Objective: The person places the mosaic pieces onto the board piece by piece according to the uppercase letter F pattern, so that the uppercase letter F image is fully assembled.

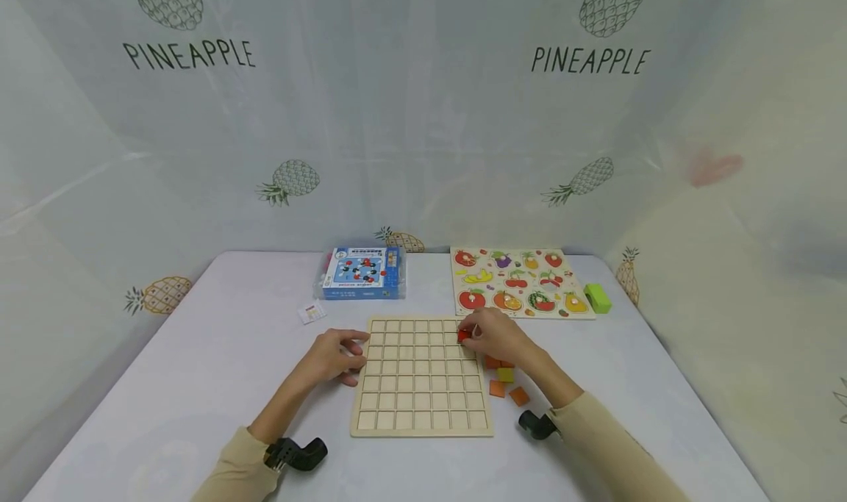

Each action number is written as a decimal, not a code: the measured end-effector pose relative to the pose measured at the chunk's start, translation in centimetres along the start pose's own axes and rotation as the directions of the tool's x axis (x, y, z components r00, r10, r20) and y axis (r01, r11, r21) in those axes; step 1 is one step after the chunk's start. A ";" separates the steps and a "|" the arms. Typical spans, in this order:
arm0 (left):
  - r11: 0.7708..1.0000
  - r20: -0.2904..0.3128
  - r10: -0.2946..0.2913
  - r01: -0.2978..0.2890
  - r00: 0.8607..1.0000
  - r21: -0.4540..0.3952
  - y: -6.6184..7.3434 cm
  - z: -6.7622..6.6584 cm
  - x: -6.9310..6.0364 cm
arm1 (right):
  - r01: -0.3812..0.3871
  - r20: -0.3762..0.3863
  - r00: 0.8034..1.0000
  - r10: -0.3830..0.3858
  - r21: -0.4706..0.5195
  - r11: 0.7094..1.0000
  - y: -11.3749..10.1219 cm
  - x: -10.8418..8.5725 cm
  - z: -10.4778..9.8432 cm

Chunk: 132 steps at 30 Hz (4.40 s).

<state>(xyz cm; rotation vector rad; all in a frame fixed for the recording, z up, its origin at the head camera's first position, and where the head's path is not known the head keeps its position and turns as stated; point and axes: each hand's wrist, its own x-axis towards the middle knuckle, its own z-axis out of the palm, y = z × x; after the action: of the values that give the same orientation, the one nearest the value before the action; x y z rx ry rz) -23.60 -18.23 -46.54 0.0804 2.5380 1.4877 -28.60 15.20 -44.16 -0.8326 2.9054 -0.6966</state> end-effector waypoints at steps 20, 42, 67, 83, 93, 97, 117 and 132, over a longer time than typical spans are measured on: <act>1.000 0.001 0.021 -0.021 1.000 -0.010 -0.2 -0.2 -0.1 | 0.179 0.056 0.982 -0.182 0.060 0.982 -1.9 2.8 1.4; 1.000 0.003 0.026 -0.026 1.000 -0.011 -0.1 0.0 -0.1 | 0.099 0.097 0.989 -0.109 0.103 0.990 -2.1 3.3 2.1; 1.000 0.003 0.017 -0.017 1.000 0.010 0.3 0.0 -0.6 | 0.031 0.036 0.999 -0.033 0.074 0.997 2.6 -1.6 -1.2; 0.999 0.011 0.052 -0.052 0.999 -0.015 -0.3 0.0 -0.4 | -0.072 0.009 0.997 0.071 0.034 0.997 5.3 -3.8 -2.3; 0.998 0.020 0.062 -0.061 0.998 -0.027 -0.4 -0.1 -0.3 | -0.074 -0.036 0.997 0.073 -0.020 0.997 7.3 -4.8 -2.8; 0.998 0.018 0.064 -0.064 0.998 -0.021 -0.4 0.0 -0.3 | -0.089 -0.037 0.995 0.088 -0.019 0.996 7.9 -5.0 -2.8; 0.999 0.015 0.052 -0.051 0.999 -0.016 -0.5 0.0 -0.4 | -0.097 -0.032 0.995 0.096 -0.007 0.995 8.1 -5.0 -2.9; 0.998 0.012 0.059 -0.059 0.998 -0.021 -0.3 0.0 -0.6 | -0.045 -0.029 0.999 0.044 -0.018 0.999 6.3 -3.8 -3.2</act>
<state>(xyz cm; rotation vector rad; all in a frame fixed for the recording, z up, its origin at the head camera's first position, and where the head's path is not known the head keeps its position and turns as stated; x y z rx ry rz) -23.03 -18.49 -46.72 0.1626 2.5311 1.5289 -28.96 23.26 -44.30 -0.7634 2.9506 -0.6842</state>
